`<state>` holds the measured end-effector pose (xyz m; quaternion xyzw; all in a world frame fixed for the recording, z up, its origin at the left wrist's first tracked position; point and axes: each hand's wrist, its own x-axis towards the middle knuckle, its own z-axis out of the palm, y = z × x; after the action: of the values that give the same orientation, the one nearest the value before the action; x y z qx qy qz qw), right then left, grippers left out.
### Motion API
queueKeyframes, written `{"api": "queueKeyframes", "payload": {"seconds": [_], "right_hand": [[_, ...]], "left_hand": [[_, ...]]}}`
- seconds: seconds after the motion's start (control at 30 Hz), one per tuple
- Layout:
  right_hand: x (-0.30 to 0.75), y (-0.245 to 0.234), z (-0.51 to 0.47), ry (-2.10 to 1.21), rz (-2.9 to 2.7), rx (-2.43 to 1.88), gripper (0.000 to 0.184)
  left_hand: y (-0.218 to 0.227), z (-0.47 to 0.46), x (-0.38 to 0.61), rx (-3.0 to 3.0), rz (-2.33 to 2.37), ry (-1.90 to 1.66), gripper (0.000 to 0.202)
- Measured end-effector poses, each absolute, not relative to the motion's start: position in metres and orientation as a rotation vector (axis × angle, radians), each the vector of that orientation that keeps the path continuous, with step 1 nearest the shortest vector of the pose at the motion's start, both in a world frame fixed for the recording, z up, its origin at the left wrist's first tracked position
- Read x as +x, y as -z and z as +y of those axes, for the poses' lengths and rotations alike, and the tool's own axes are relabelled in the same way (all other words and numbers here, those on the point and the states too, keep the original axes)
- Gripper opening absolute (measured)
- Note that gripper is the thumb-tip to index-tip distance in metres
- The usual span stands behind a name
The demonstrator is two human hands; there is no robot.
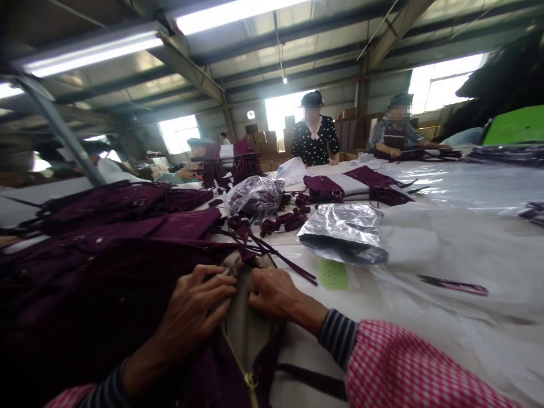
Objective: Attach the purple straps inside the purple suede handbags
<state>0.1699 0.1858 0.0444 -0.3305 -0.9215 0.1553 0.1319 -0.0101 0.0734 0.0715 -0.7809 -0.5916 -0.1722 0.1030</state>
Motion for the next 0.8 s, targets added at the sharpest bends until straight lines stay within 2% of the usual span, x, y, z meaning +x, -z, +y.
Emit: {"api": "queueKeyframes", "payload": {"seconds": [0.1, 0.33, 0.5, 0.63, 0.7, 0.8], "right_hand": [[0.169, -0.043, 0.185, -0.549, -2.644, -0.958, 0.005], [0.179, -0.042, 0.166, -0.643, -2.574, -0.807, 0.011], [0.206, -0.057, 0.134, -1.047, -2.713, -0.576, 0.019], [0.215, -0.057, 0.121, -1.146, -2.622, -0.618, 0.017], [0.217, -0.058, 0.123, -1.095, -2.613, -0.603, 0.013], [0.229, -0.058, 0.139, -0.735, -2.646, -0.670, 0.006]], "left_hand": [[-0.070, 0.073, -0.007, -2.348, -1.753, 0.542, 0.013], [-0.066, 0.074, -0.008, -2.395, -1.773, 0.583, 0.015], [-0.061, 0.072, -0.009, -2.469, -1.708, 0.519, 0.018], [-0.046, 0.074, -0.011, -2.511, -1.457, 0.537, 0.026], [-0.038, 0.078, -0.013, -2.506, -1.380, 0.591, 0.025], [-0.028, 0.085, -0.016, -2.477, -1.370, 0.622, 0.021]]}}
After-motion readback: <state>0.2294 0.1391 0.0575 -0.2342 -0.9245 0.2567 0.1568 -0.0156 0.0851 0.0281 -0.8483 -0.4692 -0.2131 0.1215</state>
